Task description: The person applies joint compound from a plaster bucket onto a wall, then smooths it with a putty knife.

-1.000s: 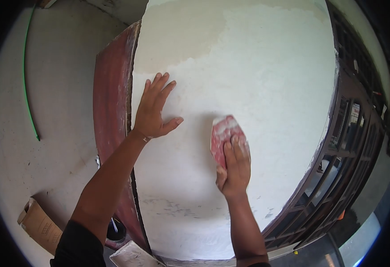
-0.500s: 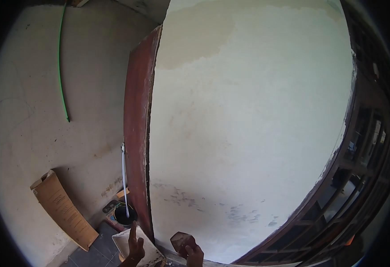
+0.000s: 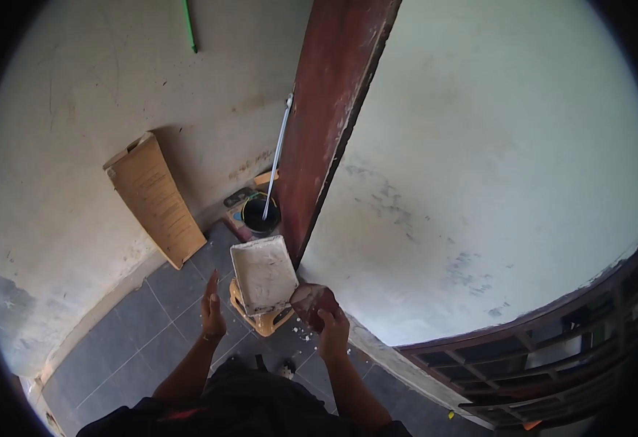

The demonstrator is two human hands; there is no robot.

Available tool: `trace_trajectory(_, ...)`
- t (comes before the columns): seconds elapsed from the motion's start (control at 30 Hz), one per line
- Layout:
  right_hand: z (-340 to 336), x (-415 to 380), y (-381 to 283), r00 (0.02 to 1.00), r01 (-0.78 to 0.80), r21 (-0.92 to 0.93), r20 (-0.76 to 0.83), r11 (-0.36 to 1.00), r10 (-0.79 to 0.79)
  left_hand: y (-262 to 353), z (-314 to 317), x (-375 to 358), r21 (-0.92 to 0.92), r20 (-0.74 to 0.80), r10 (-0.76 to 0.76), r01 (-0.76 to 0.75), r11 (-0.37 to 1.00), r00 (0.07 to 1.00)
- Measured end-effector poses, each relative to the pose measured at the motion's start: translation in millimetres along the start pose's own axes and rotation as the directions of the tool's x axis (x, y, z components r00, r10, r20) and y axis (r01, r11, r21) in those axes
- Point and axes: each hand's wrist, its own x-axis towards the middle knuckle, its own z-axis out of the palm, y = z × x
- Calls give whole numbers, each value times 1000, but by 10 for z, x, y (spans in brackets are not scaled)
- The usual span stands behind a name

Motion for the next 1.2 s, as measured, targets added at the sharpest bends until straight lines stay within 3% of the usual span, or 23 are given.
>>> trace_trajectory(0.07,180,-3,59,997,74,-39,27,997,-73,-38,-200,-8,99,-9,-9,10,995,1000)
trace_trajectory(0.1,185,15,107,997,71,-194,44,978,-64,-1,-278,1,97,-17,-62,64,993,998)
trace_trajectory(0.17,452,-71,164,999,53,-176,4,983,-53,-9,-386,24,12,-33,-118,118,993,992)
trace_trajectory(0.4,705,130,992,981,-136,-202,-167,970,103,-370,-782,-45,24,-75,-313,316,949,947)
trace_trajectory(0.53,696,571,1425,994,-87,-447,-104,890,45,-858,-817,-65,24,-103,-471,476,879,876)
trace_trajectory(0.6,609,899,1776,994,71,-766,0,639,-111,-1166,-793,-85,41,-105,-528,534,844,843)
trace_trajectory(0.63,559,1064,1889,998,69,-827,52,558,-47,-1310,-780,-106,42,-109,-586,592,805,803)
trace_trajectory(0.73,479,1487,2392,991,128,-884,131,449,-26,-1821,-721,-192,25,-126,-694,701,712,709)
trace_trajectory(0.87,385,1853,3002,990,64,-899,111,434,83,-2430,-514,-200,-92,-152,-785,782,617,601)
trace_trajectory(1.03,327,2069,3585,985,100,-911,149,401,93,-3231,-380,-287,-46,-125,-809,811,583,575)
trace_trajectory(1.2,346,2148,3781,990,60,-925,102,374,93,-3534,-265,-213,-95,-113,-824,819,565,555)
